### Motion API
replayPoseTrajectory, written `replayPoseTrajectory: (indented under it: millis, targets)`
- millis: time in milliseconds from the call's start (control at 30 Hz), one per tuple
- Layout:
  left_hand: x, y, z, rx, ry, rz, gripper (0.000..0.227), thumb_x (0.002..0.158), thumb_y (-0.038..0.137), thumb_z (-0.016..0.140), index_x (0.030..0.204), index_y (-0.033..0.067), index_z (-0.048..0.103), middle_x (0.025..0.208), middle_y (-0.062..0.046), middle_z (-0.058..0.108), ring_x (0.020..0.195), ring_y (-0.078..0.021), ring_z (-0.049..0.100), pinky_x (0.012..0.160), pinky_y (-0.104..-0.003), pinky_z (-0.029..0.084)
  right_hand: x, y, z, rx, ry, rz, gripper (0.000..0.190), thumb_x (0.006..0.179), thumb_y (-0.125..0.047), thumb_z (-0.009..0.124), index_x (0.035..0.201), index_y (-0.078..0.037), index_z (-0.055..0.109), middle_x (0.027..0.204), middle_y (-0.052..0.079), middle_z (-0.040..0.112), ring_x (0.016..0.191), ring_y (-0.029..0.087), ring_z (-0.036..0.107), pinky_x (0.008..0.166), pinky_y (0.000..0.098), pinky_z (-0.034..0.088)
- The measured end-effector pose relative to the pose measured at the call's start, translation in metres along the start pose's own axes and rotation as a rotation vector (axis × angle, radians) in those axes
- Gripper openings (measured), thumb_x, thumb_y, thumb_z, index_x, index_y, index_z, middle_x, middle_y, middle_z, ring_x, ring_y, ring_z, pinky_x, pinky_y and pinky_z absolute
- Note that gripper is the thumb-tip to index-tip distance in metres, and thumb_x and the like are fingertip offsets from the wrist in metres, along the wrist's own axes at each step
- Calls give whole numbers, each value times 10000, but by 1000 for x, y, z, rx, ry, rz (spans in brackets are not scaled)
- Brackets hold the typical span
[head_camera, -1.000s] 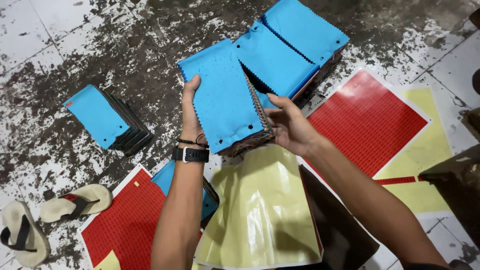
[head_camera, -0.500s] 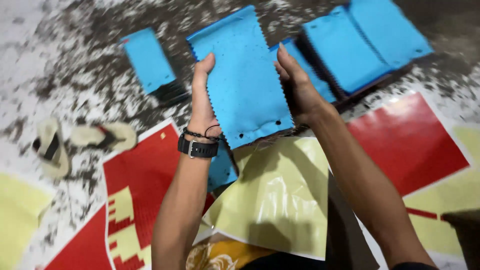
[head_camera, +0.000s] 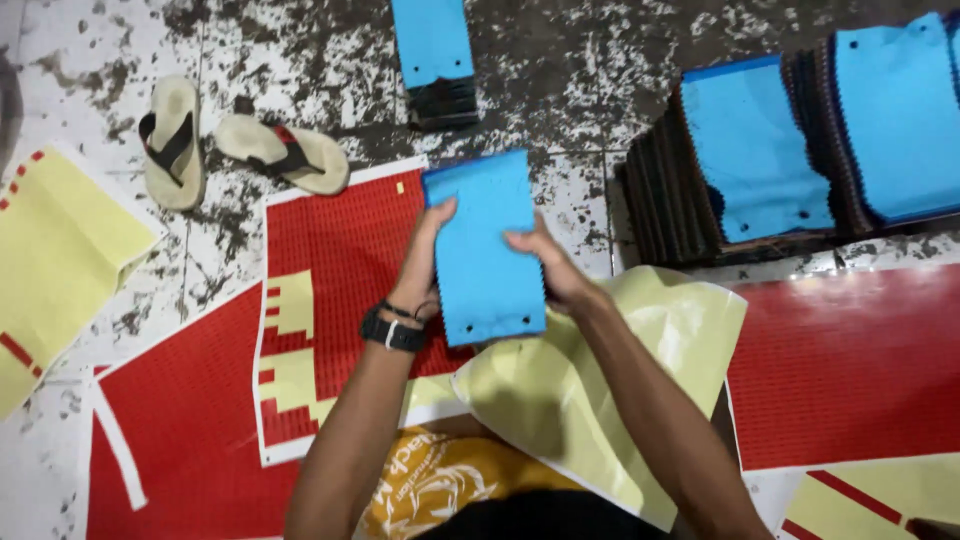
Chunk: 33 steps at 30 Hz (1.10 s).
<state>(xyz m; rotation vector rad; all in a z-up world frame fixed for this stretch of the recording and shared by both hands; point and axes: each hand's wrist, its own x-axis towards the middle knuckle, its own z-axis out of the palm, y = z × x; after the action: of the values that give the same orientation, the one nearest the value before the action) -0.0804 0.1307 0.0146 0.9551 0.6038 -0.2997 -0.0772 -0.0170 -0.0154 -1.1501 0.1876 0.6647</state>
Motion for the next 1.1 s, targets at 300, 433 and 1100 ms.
replayPoseTrajectory:
  millis: [300, 433, 1100]
  targets:
    - [25, -26, -17, 16, 49, -104, 937, 771, 484, 763, 1545, 116, 385, 1503, -207, 498, 1357, -365, 475, 1172, -523, 375, 23, 53, -33, -126, 75, -28, 1068, 800, -448, 814, 1592, -36, 228, 1542, 349, 354, 1454, 515, 327, 1193, 671, 265]
    - [21, -23, -13, 43, 46, -125, 893, 784, 490, 739, 1522, 95, 428, 1476, -204, 532, 1320, -382, 504, 1139, -532, 402, 3, 23, -12, -165, 104, 17, 1156, 769, -561, 775, 1617, -55, 175, 1541, 356, 351, 1422, 536, 364, 1155, 648, 310]
    - [68, -34, -33, 207, 21, 175, 913, 851, 497, 707, 1550, 73, 301, 1538, -235, 397, 1430, -398, 361, 1203, -592, 279, 70, 40, -66, -158, 77, 66, 1053, 815, -603, 752, 1505, 53, 303, 1481, 378, 391, 1411, 512, 390, 1123, 634, 369]
